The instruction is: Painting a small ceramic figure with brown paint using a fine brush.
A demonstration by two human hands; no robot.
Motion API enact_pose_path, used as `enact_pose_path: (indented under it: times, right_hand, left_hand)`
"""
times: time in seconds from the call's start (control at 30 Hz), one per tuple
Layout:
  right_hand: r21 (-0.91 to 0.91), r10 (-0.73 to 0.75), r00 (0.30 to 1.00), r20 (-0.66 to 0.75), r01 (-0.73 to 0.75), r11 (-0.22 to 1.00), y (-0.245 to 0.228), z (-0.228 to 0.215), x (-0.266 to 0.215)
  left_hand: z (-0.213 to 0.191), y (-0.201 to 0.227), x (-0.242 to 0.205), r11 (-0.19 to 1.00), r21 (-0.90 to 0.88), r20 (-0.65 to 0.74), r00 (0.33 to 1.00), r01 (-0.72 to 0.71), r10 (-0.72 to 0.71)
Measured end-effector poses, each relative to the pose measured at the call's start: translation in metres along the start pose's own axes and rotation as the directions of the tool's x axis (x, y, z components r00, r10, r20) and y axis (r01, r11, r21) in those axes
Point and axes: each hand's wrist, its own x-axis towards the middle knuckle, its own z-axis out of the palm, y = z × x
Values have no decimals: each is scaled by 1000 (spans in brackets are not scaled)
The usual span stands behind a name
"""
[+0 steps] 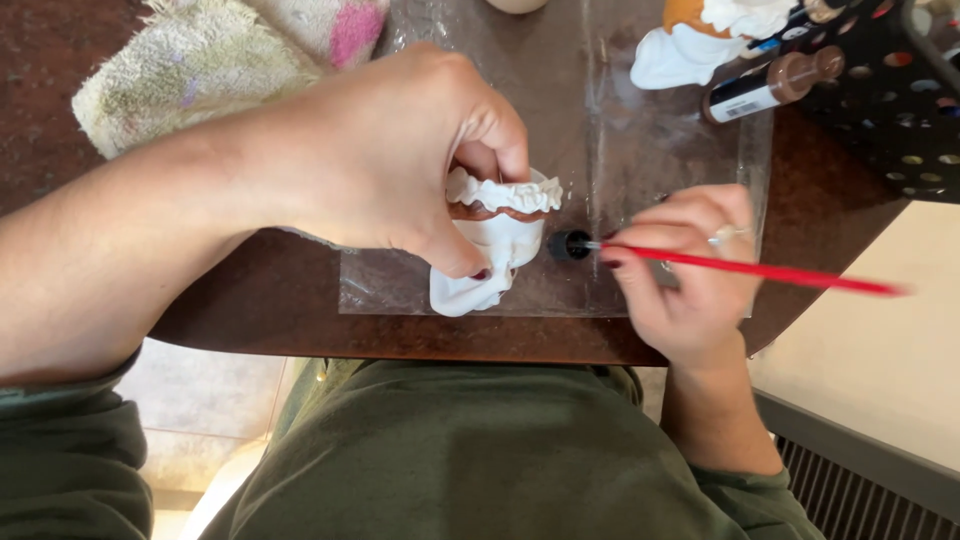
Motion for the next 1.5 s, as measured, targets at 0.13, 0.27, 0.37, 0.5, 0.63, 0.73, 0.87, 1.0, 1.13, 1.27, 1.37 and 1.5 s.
enact_pose_path:
  times: [0.13,0.27,0.37,0.5,0.63,0.73,0.87,1.0,1.13,1.27,1.37,1.5]
  right_hand:
    - [96,156,981,-116,-145,985,1,-4,-23]
    - [594,352,913,-205,-170,786,-26,-4,-19]
    - [610,327,931,-163,-165,775,-45,5,-24]
    - [568,278,947,-163,-141,811,-56,20,-18]
    - [563,236,960,-153,-111,819,-58,27,-5]
    - [597,262,959,-111,-146,789,-56,32,-6]
    - [609,290,946,-145,-145,780,-57,36,-5]
    - [584,271,949,-163,-129,801,-55,38,-10]
    - [590,279,949,-149,-142,795,-55,38,-9]
    - [580,246,958,-147,-118,806,-54,38,-8]
    - [575,233,964,-131,-118,810,-51,39,-13]
    - [572,235,965,-115,-129,810,-49,39,-15]
  left_hand:
    - [-2,3,1,997,20,-9,997,71,-71]
    - [-3,-9,3,997,-41,40,998,59,-58]
    - [-4,-10,5,995,-72,65,996,66,-61]
    - [-3,-12,5,984,-134,85,991,114,-103]
    - [-4,-9,7,986,-27,63,984,166,-164]
    - [-4,-14,7,991,-84,74,992,105,-98]
    - [-3,-15,7,989,-70,61,991,127,-123]
    - [-1,-21,11,991,-62,66,991,117,-113]
    - [0,-27,14,986,-114,99,989,124,-112]
    - [-1,-29,15,989,-97,101,989,114,-104]
    - [0,-30,15,989,-97,98,990,113,-104]
    - [0,-31,15,990,-95,84,992,101,-93]
